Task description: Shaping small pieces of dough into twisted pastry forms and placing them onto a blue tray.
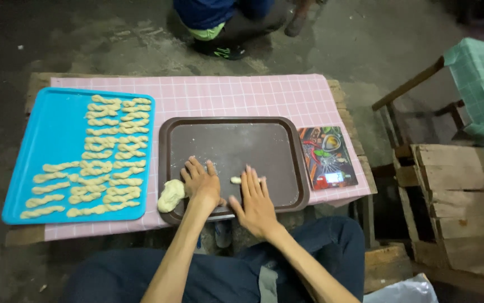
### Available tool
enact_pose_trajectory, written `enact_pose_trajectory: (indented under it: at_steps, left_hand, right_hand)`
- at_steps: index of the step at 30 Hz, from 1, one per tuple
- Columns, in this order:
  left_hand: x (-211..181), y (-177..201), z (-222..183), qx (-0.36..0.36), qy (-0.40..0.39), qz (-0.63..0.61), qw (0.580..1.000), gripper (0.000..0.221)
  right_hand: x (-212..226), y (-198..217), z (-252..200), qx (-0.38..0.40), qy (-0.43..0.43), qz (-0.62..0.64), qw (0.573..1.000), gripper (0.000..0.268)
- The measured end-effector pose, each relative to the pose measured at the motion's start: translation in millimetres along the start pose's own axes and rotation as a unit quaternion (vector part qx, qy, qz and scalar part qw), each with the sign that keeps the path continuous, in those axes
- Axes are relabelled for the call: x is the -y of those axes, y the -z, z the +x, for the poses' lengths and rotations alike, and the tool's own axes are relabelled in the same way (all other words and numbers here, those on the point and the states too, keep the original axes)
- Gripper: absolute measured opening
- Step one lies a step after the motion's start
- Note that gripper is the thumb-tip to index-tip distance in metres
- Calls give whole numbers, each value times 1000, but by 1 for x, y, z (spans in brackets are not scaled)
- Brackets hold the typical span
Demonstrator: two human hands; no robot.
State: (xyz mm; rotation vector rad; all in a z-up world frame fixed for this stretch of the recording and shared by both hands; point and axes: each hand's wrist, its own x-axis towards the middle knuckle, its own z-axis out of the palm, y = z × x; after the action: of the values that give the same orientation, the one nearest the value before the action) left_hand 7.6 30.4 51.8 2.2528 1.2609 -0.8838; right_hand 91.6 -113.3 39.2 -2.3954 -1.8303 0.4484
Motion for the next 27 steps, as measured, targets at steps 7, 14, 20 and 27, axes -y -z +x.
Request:
enact_pose_trajectory:
  at_steps: [7,14,20,27]
  left_hand:
    - [6,-32,32,-100,13,48,994,145]
    - [5,-7,1,-3,-12,54,998,131]
    - [1,-10,6,-7,-14,63,998,137]
    - [4,-5,-1,16,-11,63,998,139]
  right_hand:
    - [-5,-33,-57,-114,112,-24,987,74]
    - [-4,-37,-7,-41,80,-5,996,73]
    - [-22,-39,116,-99,66,-42,992,76]
    - [-12,-33,119,-166,71,-31,983,73]
